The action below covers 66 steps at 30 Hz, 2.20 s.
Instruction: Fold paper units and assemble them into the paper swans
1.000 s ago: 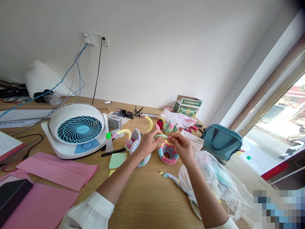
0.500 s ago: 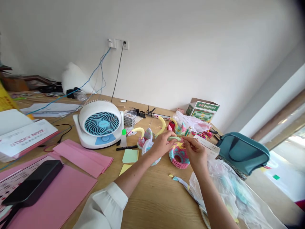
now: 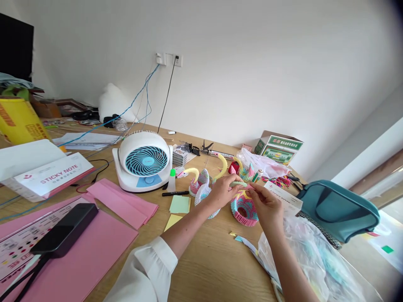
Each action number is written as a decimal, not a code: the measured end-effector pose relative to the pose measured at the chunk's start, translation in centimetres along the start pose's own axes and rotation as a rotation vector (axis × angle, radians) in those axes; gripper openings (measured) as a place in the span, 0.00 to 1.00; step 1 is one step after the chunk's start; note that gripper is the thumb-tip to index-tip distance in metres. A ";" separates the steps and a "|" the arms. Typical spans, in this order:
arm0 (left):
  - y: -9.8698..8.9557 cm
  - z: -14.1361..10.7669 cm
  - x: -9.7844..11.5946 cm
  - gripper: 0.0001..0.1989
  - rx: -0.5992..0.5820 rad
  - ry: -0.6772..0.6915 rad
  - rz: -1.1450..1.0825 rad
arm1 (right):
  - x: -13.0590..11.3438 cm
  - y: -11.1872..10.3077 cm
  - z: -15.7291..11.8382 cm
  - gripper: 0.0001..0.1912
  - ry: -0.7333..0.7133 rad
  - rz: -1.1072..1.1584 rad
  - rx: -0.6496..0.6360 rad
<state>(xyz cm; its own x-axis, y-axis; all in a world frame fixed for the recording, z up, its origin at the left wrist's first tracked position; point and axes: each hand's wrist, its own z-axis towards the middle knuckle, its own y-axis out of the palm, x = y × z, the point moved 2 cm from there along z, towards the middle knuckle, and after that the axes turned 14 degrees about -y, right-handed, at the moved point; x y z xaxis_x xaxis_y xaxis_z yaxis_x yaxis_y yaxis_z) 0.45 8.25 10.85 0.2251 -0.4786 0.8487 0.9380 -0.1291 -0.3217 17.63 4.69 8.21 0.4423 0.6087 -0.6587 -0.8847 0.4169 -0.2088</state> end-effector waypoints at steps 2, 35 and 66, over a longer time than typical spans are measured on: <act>0.1 0.1 0.0 0.05 -0.003 0.002 -0.003 | -0.3 0.1 0.1 0.16 -0.031 -0.031 0.009; -1.6 1.1 -0.4 0.16 -0.130 0.034 0.019 | 0.9 -1.5 -1.9 0.19 0.020 0.031 0.045; -0.2 0.4 0.1 0.09 0.078 0.397 0.561 | -1.2 1.9 0.1 0.15 -0.003 0.151 0.110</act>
<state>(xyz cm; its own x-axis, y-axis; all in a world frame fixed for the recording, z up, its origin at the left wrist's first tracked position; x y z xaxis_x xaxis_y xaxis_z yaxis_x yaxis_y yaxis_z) 0.42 8.59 11.14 0.5827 -0.7382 0.3399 0.7273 0.2869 -0.6235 15.49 4.80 8.64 0.3067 0.6717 -0.6743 -0.9196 0.3919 -0.0279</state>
